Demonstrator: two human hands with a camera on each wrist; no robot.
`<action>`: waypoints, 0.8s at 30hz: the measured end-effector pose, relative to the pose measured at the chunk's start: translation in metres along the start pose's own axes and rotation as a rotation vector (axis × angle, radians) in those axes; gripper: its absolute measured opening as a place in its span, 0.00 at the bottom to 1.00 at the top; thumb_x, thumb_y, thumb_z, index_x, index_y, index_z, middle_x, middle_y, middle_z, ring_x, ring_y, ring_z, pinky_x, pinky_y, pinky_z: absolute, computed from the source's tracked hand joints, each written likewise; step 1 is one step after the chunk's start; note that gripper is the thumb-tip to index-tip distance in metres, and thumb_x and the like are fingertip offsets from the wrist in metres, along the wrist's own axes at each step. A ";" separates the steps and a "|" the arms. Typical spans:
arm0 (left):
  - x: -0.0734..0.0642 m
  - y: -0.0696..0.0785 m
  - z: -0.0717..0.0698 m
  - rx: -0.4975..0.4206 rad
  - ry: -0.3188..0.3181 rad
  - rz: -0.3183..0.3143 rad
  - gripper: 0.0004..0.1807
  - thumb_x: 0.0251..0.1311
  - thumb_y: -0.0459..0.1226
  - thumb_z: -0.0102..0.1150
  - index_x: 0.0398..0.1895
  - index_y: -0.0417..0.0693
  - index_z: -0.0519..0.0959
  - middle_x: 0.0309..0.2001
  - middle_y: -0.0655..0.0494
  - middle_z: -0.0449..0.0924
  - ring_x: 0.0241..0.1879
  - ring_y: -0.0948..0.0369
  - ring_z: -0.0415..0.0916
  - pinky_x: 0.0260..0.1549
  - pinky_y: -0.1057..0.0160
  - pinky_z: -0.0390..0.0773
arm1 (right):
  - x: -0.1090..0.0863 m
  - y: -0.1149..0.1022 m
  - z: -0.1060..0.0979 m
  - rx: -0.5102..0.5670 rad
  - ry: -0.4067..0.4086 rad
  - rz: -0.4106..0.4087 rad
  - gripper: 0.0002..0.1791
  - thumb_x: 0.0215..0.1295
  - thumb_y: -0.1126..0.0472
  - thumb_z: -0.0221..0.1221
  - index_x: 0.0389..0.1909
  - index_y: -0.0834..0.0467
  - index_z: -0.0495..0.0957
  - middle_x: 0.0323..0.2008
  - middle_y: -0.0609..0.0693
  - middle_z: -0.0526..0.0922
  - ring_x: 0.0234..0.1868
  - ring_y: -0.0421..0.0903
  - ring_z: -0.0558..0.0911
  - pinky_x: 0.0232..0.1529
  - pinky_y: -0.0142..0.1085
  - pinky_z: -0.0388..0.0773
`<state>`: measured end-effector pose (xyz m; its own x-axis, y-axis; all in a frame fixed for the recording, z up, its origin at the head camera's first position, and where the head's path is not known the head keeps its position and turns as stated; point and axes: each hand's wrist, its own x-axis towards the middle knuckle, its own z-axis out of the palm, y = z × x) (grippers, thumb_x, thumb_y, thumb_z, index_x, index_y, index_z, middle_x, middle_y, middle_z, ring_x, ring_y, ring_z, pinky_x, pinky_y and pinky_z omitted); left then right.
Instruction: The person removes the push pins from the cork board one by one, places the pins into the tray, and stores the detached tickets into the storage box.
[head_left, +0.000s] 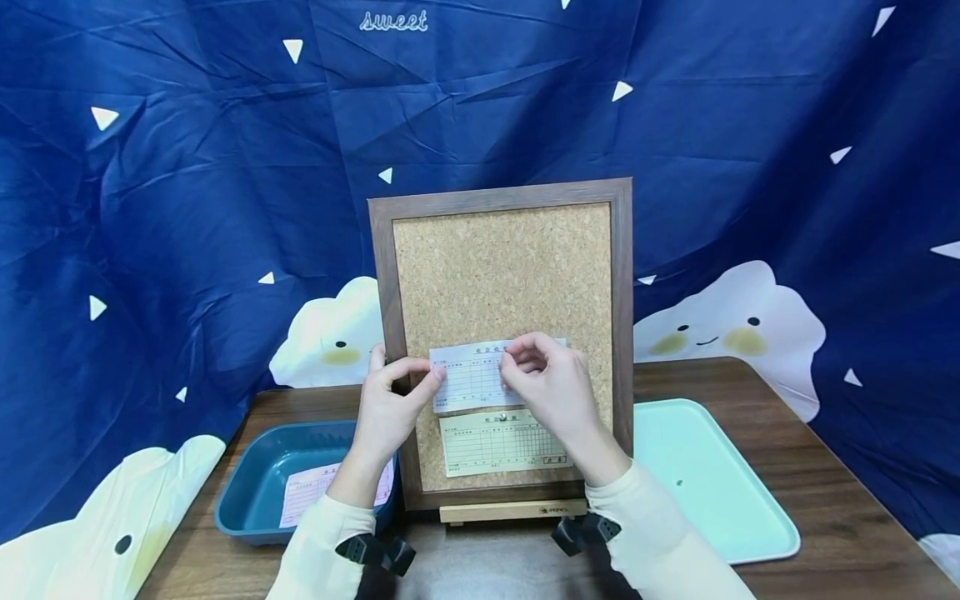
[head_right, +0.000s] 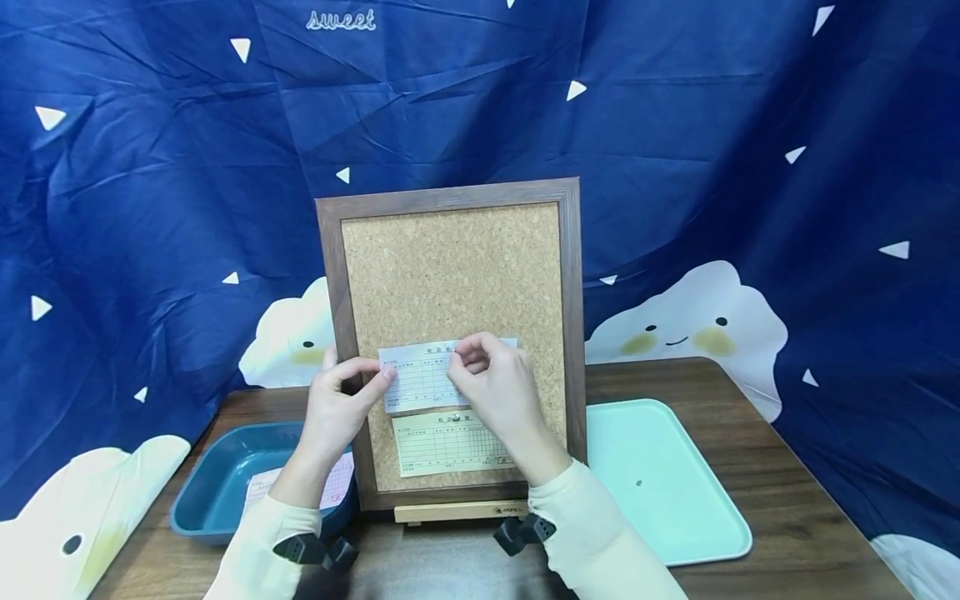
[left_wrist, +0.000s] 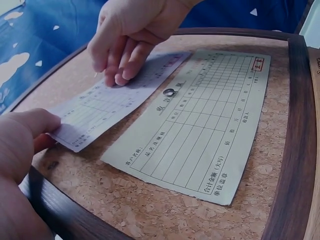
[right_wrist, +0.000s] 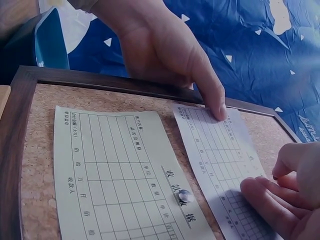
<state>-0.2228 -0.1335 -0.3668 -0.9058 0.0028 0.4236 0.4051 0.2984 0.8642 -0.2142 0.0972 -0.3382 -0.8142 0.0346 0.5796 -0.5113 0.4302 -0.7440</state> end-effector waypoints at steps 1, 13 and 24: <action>0.000 0.000 0.000 -0.003 0.002 0.006 0.08 0.67 0.39 0.74 0.42 0.42 0.91 0.76 0.40 0.59 0.76 0.43 0.57 0.73 0.35 0.62 | 0.000 0.000 -0.001 -0.002 0.001 -0.006 0.04 0.65 0.68 0.69 0.37 0.65 0.86 0.32 0.55 0.91 0.31 0.44 0.88 0.34 0.25 0.84; -0.001 -0.001 -0.003 -0.019 0.030 0.029 0.07 0.68 0.38 0.73 0.41 0.42 0.90 0.68 0.45 0.63 0.66 0.48 0.63 0.59 0.49 0.67 | -0.004 0.003 -0.009 -0.004 0.013 -0.058 0.04 0.65 0.70 0.71 0.39 0.64 0.88 0.34 0.55 0.92 0.32 0.42 0.87 0.36 0.24 0.82; -0.002 -0.002 -0.006 0.000 0.077 0.047 0.08 0.66 0.37 0.74 0.40 0.40 0.91 0.70 0.45 0.61 0.59 0.55 0.60 0.51 0.55 0.63 | -0.005 0.004 -0.016 -0.005 0.013 -0.075 0.04 0.66 0.69 0.72 0.40 0.62 0.90 0.35 0.54 0.93 0.33 0.45 0.90 0.37 0.24 0.83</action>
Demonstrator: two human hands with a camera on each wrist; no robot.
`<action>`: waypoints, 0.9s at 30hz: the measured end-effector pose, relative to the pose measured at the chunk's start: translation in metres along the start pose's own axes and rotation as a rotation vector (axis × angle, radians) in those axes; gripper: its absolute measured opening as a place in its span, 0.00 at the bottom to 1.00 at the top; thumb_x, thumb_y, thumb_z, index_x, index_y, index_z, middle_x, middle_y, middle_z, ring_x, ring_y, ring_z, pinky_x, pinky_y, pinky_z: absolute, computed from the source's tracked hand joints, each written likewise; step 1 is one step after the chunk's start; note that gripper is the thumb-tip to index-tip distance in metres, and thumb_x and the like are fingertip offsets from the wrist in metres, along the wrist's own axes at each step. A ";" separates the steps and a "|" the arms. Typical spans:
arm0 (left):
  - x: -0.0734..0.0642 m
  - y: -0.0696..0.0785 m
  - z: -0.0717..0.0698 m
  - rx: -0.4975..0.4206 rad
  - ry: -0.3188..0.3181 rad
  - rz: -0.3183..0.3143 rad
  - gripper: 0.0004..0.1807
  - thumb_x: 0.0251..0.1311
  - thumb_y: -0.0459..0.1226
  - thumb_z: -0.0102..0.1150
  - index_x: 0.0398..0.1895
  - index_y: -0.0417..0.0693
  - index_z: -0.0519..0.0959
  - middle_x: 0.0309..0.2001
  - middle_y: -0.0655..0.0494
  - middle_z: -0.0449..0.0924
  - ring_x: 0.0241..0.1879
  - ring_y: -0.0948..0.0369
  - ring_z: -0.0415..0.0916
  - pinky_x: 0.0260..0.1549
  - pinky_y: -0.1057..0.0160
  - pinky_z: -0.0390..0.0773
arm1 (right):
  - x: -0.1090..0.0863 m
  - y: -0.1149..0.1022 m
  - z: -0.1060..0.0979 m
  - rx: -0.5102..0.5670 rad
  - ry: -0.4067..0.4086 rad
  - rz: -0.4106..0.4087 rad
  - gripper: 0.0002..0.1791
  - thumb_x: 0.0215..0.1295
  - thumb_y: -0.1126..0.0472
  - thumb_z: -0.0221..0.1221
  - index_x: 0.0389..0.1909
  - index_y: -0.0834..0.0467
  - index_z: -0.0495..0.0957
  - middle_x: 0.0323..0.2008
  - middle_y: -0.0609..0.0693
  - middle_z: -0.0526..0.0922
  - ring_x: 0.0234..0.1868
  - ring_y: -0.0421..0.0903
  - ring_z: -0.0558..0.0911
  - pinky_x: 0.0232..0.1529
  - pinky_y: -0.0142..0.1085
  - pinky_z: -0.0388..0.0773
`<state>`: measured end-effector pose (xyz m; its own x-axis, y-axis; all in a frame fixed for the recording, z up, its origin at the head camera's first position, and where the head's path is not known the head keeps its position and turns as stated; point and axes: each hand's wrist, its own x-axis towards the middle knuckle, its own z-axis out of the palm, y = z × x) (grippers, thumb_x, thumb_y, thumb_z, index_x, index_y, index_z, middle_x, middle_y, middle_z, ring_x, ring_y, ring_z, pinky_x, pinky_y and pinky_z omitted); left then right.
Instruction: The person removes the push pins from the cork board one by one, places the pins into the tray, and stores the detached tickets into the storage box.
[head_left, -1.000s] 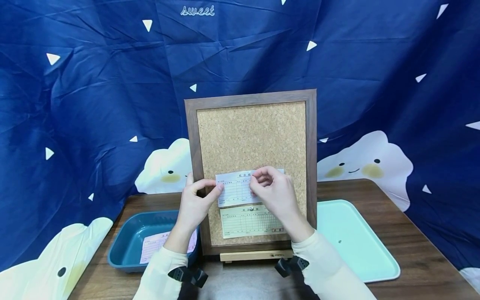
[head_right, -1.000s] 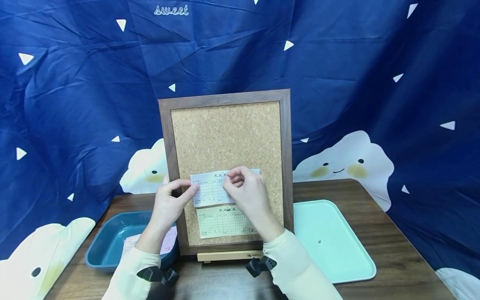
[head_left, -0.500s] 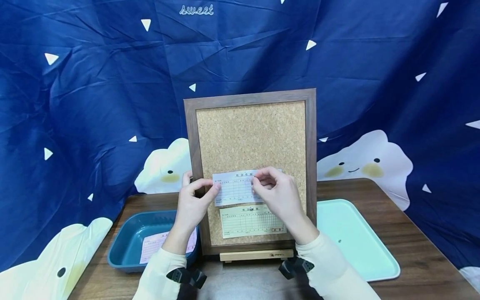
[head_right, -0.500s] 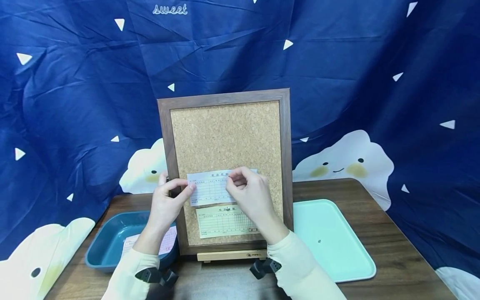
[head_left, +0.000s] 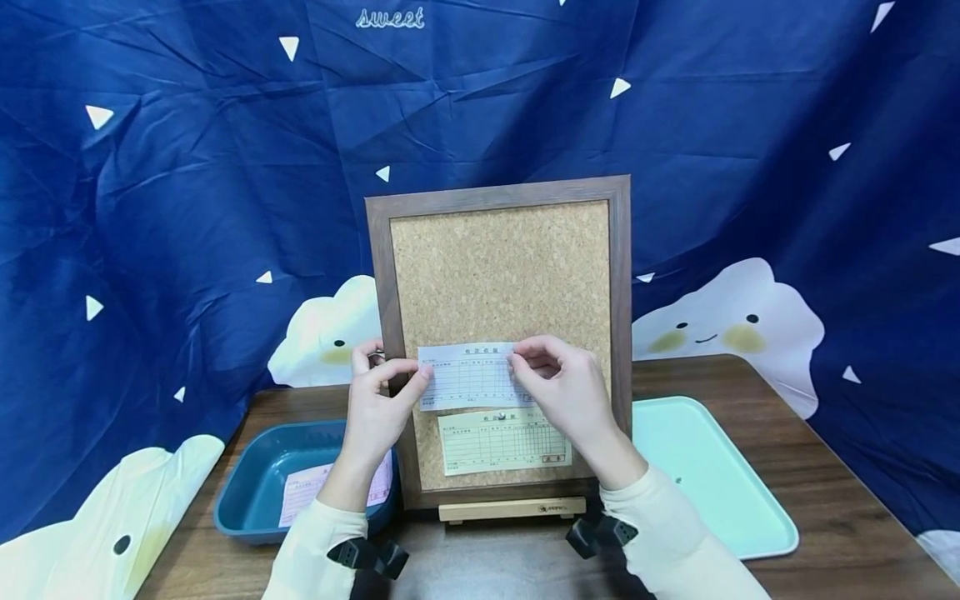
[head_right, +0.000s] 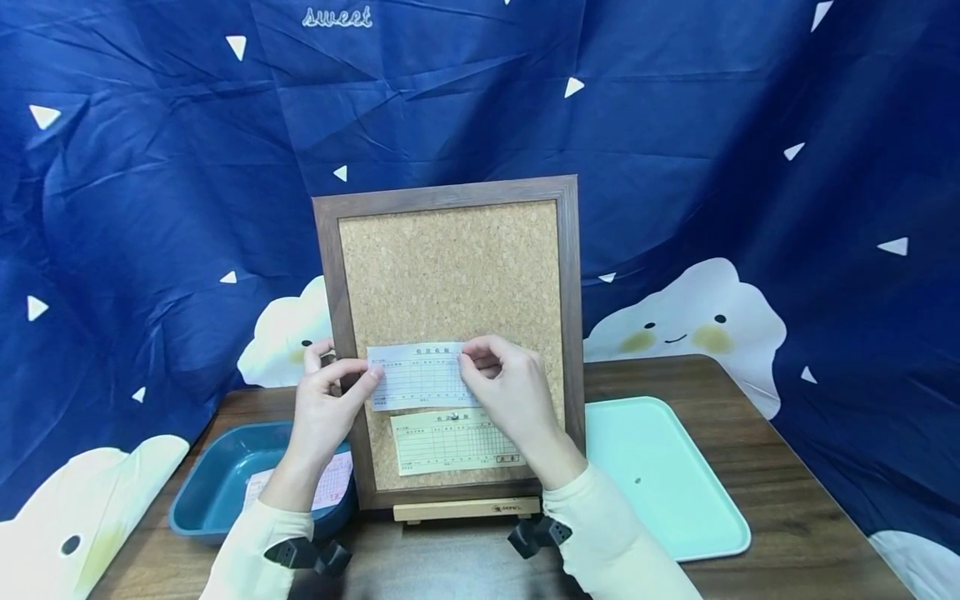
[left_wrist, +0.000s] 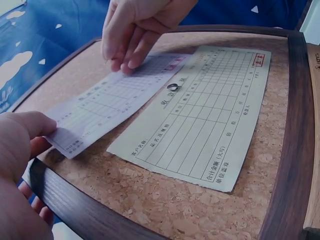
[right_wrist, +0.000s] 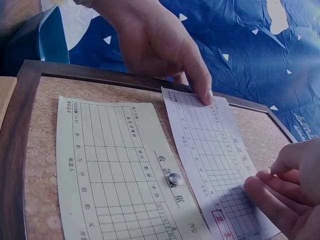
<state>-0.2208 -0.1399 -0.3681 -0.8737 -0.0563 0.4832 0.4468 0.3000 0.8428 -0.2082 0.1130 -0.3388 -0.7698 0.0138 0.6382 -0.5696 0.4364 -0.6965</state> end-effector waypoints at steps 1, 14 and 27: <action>0.000 0.000 0.000 0.001 0.004 0.010 0.08 0.66 0.36 0.74 0.40 0.39 0.91 0.68 0.45 0.61 0.57 0.56 0.59 0.50 0.56 0.63 | 0.000 0.000 0.000 0.003 0.000 0.001 0.04 0.66 0.69 0.72 0.40 0.62 0.90 0.35 0.54 0.93 0.34 0.46 0.90 0.38 0.24 0.83; -0.001 0.000 -0.009 -0.025 0.066 0.047 0.06 0.67 0.33 0.73 0.39 0.38 0.91 0.61 0.50 0.66 0.50 0.57 0.67 0.44 0.65 0.69 | -0.001 0.005 -0.014 0.002 0.014 -0.021 0.05 0.66 0.71 0.71 0.42 0.62 0.91 0.36 0.55 0.93 0.34 0.37 0.88 0.38 0.20 0.82; -0.002 -0.003 -0.017 -0.112 0.104 0.062 0.04 0.67 0.28 0.71 0.39 0.33 0.90 0.43 0.59 0.72 0.34 0.66 0.69 0.31 0.73 0.67 | -0.002 0.011 -0.022 0.004 0.016 -0.028 0.05 0.66 0.71 0.72 0.41 0.62 0.91 0.36 0.55 0.94 0.35 0.33 0.87 0.39 0.19 0.82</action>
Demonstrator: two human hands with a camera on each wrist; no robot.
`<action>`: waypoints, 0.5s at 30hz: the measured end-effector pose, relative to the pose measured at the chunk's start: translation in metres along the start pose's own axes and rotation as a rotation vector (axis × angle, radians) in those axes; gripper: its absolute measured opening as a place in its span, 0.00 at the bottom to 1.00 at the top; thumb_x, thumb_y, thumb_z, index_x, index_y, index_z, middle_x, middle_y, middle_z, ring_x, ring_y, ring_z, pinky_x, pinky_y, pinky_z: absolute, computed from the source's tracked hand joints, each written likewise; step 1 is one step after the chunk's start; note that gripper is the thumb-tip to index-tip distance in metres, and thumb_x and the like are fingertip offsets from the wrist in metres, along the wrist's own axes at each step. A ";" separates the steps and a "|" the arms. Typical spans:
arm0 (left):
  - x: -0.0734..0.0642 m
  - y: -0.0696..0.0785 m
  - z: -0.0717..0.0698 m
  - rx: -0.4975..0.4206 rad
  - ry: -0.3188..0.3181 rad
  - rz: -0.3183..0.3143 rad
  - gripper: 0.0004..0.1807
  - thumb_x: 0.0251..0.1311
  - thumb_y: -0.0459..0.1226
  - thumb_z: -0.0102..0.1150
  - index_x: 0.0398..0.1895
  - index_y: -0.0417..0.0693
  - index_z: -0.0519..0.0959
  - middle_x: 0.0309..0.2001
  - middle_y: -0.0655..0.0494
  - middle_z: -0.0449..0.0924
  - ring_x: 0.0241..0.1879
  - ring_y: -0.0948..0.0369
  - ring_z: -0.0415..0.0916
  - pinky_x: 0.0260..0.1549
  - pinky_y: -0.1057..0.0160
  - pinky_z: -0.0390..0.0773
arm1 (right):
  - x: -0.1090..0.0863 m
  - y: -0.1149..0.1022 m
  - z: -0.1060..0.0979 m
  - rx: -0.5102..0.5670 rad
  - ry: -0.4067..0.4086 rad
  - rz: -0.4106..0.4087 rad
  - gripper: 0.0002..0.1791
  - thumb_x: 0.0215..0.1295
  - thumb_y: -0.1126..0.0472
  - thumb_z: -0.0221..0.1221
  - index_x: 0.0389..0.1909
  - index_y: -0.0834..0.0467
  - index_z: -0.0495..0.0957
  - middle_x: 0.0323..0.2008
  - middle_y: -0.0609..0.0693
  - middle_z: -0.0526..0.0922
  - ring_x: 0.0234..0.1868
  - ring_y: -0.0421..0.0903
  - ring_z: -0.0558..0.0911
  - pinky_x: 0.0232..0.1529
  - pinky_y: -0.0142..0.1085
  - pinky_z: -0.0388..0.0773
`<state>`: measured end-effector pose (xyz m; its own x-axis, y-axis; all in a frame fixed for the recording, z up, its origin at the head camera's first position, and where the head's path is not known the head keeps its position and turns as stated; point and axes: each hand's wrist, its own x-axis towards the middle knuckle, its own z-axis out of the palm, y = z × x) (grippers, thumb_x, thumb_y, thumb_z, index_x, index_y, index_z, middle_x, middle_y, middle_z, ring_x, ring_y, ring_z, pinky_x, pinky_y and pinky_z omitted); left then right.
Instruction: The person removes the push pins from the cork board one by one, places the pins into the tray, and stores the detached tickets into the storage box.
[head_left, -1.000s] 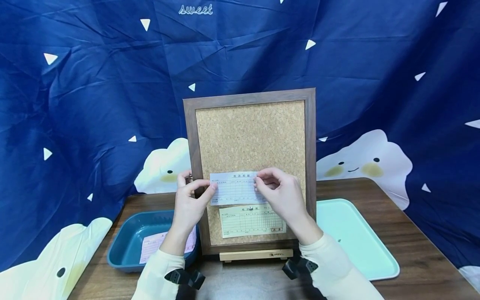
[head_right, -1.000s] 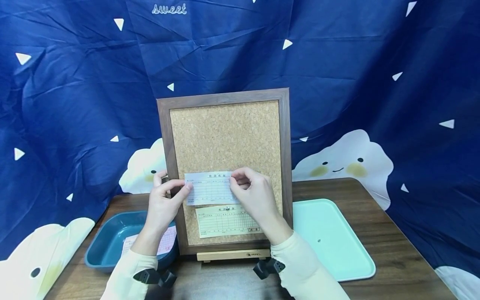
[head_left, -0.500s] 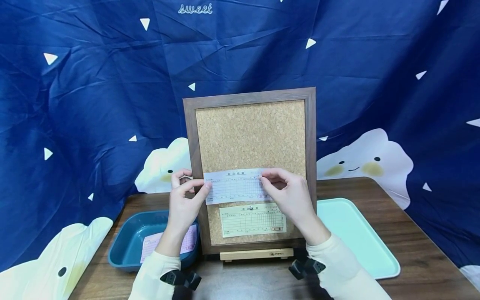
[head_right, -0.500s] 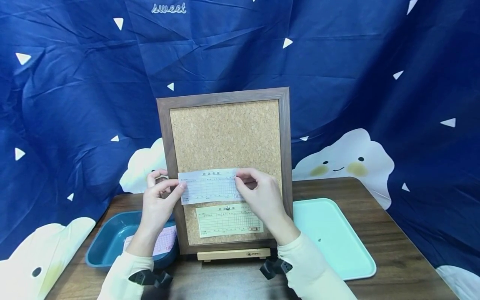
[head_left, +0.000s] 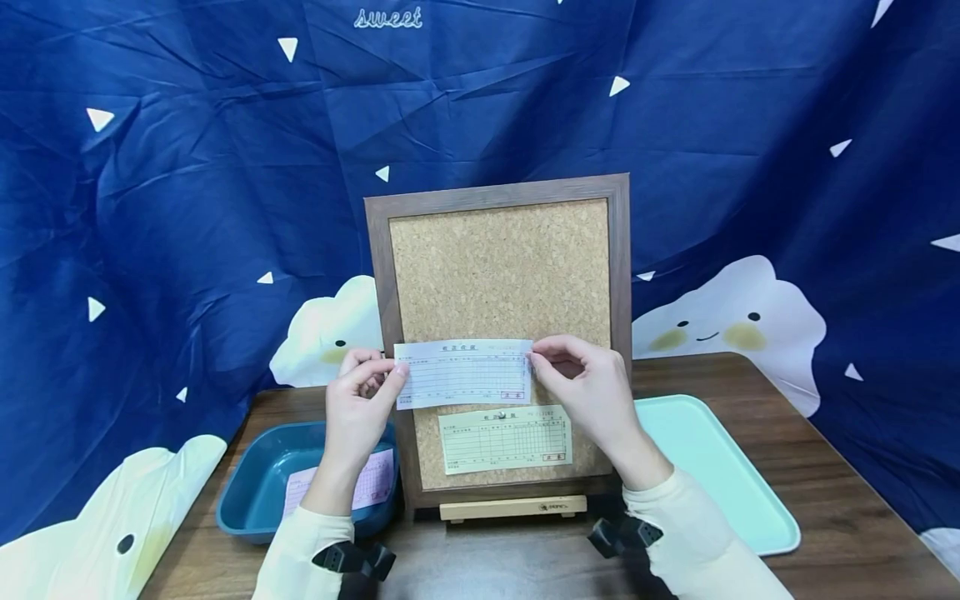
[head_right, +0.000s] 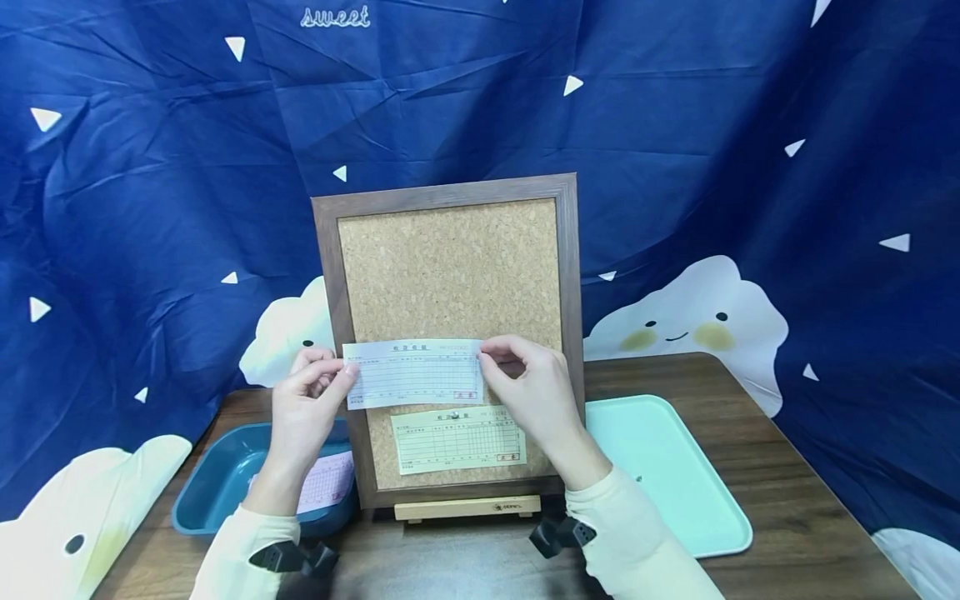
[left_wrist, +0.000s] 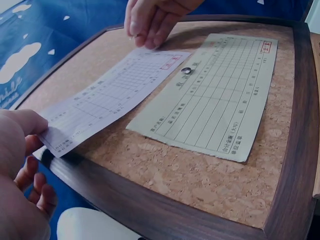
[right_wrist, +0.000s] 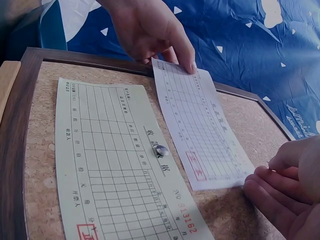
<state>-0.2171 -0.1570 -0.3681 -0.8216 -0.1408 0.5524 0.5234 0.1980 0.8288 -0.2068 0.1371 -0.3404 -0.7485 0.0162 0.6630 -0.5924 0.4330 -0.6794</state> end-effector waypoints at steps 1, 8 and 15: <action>0.000 -0.001 -0.001 -0.001 0.002 0.006 0.03 0.67 0.27 0.71 0.39 0.33 0.90 0.43 0.59 0.73 0.33 0.66 0.69 0.30 0.73 0.67 | 0.000 0.000 0.000 0.003 -0.002 -0.002 0.04 0.66 0.71 0.72 0.41 0.62 0.91 0.36 0.55 0.94 0.35 0.32 0.87 0.40 0.19 0.82; -0.001 -0.002 -0.006 -0.013 0.000 0.021 0.03 0.69 0.28 0.69 0.40 0.34 0.90 0.39 0.60 0.79 0.29 0.66 0.69 0.26 0.73 0.67 | -0.002 0.005 -0.003 -0.003 -0.021 -0.006 0.04 0.67 0.70 0.71 0.40 0.61 0.91 0.37 0.54 0.94 0.36 0.32 0.87 0.40 0.19 0.82; -0.001 0.000 -0.012 0.011 0.005 0.042 0.03 0.70 0.29 0.69 0.38 0.39 0.90 0.30 0.64 0.81 0.25 0.65 0.69 0.24 0.71 0.67 | -0.002 0.004 -0.009 0.018 -0.018 -0.002 0.04 0.69 0.70 0.70 0.41 0.62 0.91 0.37 0.56 0.94 0.37 0.30 0.87 0.42 0.19 0.82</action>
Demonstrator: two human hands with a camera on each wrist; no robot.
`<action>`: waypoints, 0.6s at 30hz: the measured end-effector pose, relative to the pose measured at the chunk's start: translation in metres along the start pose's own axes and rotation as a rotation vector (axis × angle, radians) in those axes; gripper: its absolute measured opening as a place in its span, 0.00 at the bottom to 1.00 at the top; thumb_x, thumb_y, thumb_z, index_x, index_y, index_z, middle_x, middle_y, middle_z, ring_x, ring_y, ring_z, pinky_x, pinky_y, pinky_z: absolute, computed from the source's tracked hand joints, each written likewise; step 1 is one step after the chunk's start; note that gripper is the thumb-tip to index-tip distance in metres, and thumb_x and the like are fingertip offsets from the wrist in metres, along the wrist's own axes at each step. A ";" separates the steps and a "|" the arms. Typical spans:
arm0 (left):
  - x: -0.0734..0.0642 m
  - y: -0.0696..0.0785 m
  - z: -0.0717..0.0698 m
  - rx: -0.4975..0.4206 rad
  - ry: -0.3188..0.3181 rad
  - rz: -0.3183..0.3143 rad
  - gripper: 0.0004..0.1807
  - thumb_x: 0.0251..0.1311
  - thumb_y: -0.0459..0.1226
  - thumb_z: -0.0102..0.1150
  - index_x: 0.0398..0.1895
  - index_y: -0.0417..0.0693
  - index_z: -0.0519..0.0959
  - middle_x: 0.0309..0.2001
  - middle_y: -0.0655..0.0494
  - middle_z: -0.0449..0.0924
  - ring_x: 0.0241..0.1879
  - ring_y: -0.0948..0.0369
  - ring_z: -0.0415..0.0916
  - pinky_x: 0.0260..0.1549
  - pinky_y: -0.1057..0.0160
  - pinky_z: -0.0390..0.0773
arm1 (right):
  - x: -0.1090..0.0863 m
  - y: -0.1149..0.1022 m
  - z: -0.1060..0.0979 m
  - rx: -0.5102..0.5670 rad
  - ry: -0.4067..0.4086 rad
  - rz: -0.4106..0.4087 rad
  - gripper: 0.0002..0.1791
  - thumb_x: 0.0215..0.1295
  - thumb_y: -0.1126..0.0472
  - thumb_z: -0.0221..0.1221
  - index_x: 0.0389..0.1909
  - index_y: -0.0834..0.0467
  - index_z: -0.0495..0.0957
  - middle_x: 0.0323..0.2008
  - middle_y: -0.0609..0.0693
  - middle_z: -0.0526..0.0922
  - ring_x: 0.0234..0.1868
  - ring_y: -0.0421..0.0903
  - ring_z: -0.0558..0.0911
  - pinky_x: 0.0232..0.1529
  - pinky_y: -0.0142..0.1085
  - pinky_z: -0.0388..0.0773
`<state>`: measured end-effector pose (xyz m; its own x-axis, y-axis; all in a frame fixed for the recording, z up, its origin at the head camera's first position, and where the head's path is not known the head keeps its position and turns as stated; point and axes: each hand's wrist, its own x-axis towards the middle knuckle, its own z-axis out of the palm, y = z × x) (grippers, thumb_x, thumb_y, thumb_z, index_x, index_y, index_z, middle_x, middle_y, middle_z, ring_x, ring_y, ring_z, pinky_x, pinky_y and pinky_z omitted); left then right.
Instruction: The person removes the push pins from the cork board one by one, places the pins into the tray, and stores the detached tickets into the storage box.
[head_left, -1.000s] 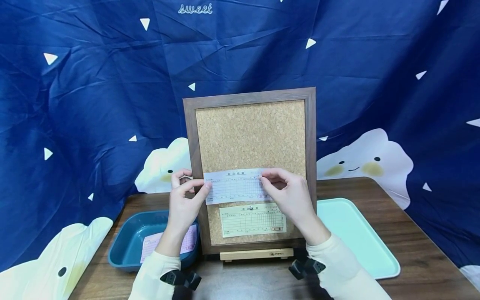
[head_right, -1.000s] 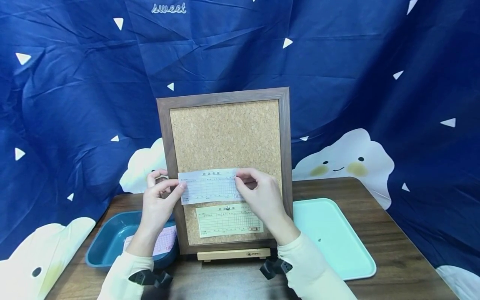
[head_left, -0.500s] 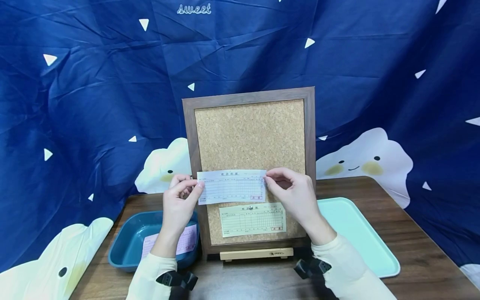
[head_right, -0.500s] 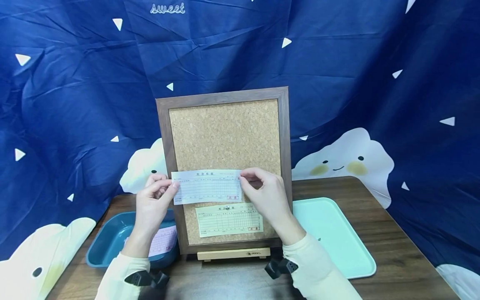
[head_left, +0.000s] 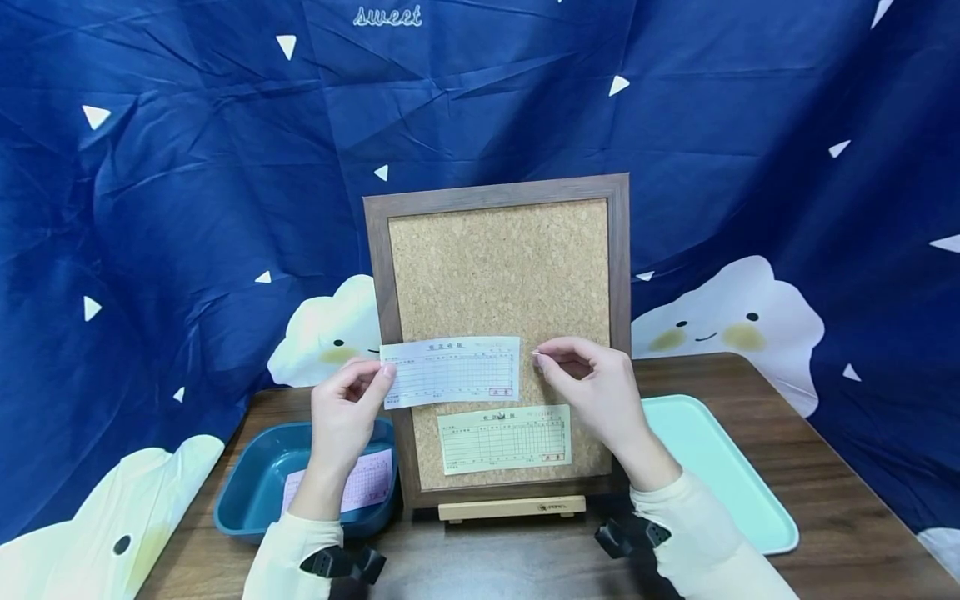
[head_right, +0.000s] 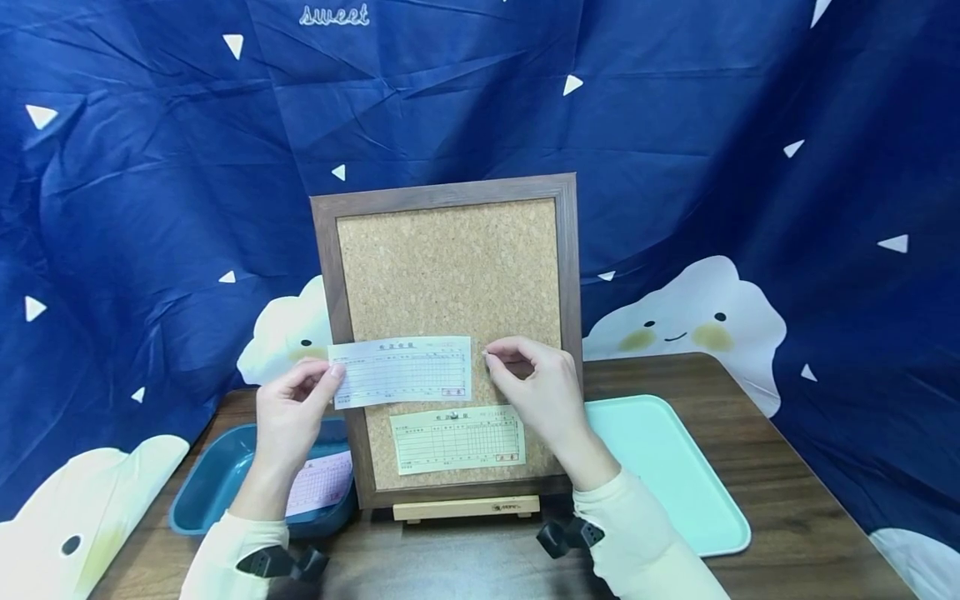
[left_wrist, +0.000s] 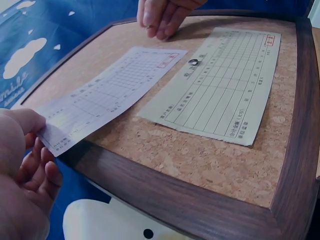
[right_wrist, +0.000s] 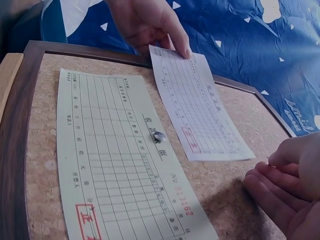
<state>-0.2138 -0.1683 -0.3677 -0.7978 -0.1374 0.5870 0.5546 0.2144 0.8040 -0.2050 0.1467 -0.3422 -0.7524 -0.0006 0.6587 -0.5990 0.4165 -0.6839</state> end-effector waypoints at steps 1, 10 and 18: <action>0.000 0.000 -0.001 -0.001 0.004 0.003 0.03 0.70 0.29 0.69 0.38 0.38 0.90 0.30 0.64 0.81 0.25 0.66 0.68 0.24 0.71 0.67 | 0.000 0.001 -0.001 0.002 0.002 -0.001 0.04 0.69 0.70 0.70 0.41 0.62 0.91 0.37 0.56 0.94 0.36 0.29 0.87 0.42 0.19 0.82; -0.001 0.001 -0.009 0.025 0.023 -0.009 0.04 0.70 0.30 0.70 0.40 0.38 0.91 0.32 0.66 0.85 0.25 0.66 0.70 0.23 0.72 0.69 | -0.001 0.005 -0.007 0.025 0.022 -0.008 0.07 0.69 0.72 0.69 0.44 0.63 0.91 0.39 0.58 0.94 0.38 0.25 0.86 0.43 0.19 0.82; -0.003 0.001 -0.015 0.027 0.025 -0.026 0.04 0.70 0.29 0.69 0.42 0.38 0.91 0.32 0.65 0.84 0.28 0.65 0.72 0.25 0.72 0.71 | -0.002 0.011 -0.014 0.113 0.026 0.020 0.06 0.69 0.74 0.68 0.44 0.68 0.90 0.40 0.64 0.93 0.39 0.27 0.89 0.44 0.21 0.85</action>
<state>-0.2069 -0.1821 -0.3673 -0.8056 -0.1672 0.5684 0.5269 0.2364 0.8164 -0.2067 0.1642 -0.3469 -0.7577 0.0309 0.6519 -0.6126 0.3107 -0.7268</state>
